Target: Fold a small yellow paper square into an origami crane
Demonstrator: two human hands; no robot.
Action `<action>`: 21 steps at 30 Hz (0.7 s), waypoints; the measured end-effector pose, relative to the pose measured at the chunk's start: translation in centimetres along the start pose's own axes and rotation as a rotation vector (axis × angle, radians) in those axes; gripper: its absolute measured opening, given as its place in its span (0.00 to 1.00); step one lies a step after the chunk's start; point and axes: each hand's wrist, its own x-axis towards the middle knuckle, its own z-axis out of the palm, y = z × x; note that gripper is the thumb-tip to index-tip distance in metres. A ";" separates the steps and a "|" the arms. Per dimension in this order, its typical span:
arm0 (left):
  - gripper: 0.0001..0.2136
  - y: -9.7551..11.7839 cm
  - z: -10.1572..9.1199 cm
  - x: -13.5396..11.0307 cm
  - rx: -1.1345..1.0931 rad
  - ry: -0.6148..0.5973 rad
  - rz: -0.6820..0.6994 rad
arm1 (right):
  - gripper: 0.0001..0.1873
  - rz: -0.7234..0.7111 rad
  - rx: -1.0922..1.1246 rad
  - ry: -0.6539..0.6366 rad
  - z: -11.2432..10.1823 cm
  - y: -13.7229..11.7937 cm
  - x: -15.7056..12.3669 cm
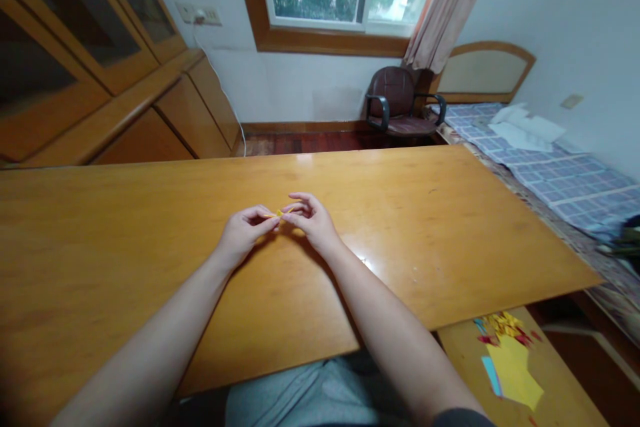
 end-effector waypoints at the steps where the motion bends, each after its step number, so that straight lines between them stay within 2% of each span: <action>1: 0.11 0.0 0.0 0.0 0.007 -0.001 0.002 | 0.24 0.002 0.002 -0.004 0.0 0.0 0.0; 9: 0.12 0.1 -0.1 -0.2 0.042 0.009 -0.030 | 0.23 -0.022 -0.006 -0.019 0.1 0.1 0.1; 21: 0.13 -0.8 0.3 -0.3 0.027 0.039 -0.068 | 0.22 -0.093 -0.040 0.035 1.1 0.1 -0.3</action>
